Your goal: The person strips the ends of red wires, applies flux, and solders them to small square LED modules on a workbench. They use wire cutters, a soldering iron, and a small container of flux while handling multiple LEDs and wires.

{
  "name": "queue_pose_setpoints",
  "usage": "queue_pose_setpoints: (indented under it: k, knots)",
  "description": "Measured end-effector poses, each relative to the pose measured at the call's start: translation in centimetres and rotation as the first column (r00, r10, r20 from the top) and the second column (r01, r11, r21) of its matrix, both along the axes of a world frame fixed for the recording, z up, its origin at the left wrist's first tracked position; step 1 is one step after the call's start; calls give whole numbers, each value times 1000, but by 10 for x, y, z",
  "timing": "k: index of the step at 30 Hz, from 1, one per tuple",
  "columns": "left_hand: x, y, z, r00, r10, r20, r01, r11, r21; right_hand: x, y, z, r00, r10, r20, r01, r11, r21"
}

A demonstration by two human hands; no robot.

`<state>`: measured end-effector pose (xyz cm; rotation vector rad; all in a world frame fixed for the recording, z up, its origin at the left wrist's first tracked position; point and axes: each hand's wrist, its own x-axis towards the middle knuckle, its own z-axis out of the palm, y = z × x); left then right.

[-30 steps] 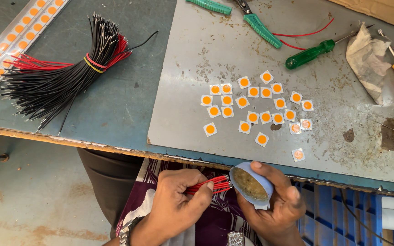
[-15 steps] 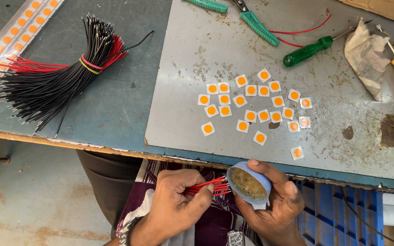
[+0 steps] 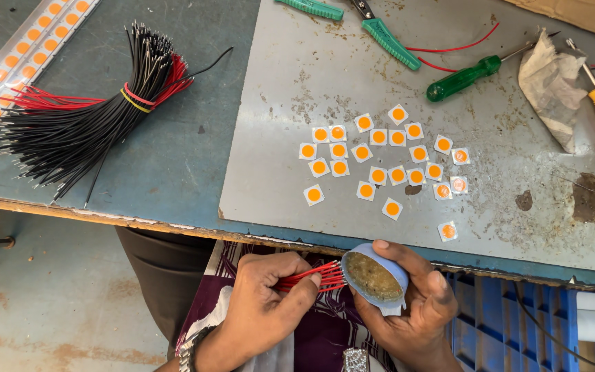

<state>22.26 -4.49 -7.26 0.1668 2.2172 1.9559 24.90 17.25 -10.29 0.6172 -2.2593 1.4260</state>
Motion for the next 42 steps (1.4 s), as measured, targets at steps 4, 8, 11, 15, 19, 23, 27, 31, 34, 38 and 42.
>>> queue_pose_setpoints:
  k: [4, 8, 11, 15, 19, 23, 27, 31, 34, 38, 42]
  knots:
    - [0, 0, 1, 1000, -7, 4, 7, 1000, 8, -1, 0, 0, 1000, 1, -3, -1, 1000, -6]
    - [-1, 0, 2, 1000, -4, -30, 4, 1000, 16, -1, -1, 0, 1000, -1, -2, 1, 1000, -9]
    - [-1, 1, 3, 1000, 5, -31, -5, 1000, 3, -1, -1, -1, 1000, -7, 0, 7, 1000, -21]
    - [-1, 3, 3, 999, 18, -50, -18, 1000, -8, 0, -1, -3, 1000, -19, -5, 19, 999, -27]
    - [0, 4, 2, 999, 25, -36, -25, 1000, 0, 3, -2, -5, 999, -46, -12, 46, 999, -16]
    - [0, 6, 3, 999, 19, -40, -20, 1000, -12, 3, -5, -8, 1000, 0, -20, -1, 998, -69]
    - [0, 9, 5, 999, 13, -46, -13, 1000, -18, 3, -4, -9, 999, 0, -36, -2, 999, -41]
    - [-1, 11, 7, 998, 20, -59, -21, 1000, -15, 2, -4, -9, 999, 5, -49, -6, 1000, -16]
    - [-2, 12, 7, 998, 10, -61, -10, 1000, 2, 3, -5, -9, 999, 4, -54, -4, 1000, -7]
    - [-2, 11, 7, 998, 13, -61, -12, 1000, 4, 2, -6, -9, 998, 16, -54, -18, 999, -29]
    - [-1, 11, 7, 1000, 7, -17, -7, 1000, -1, 2, -6, -10, 999, 15, -51, -16, 1000, -25]
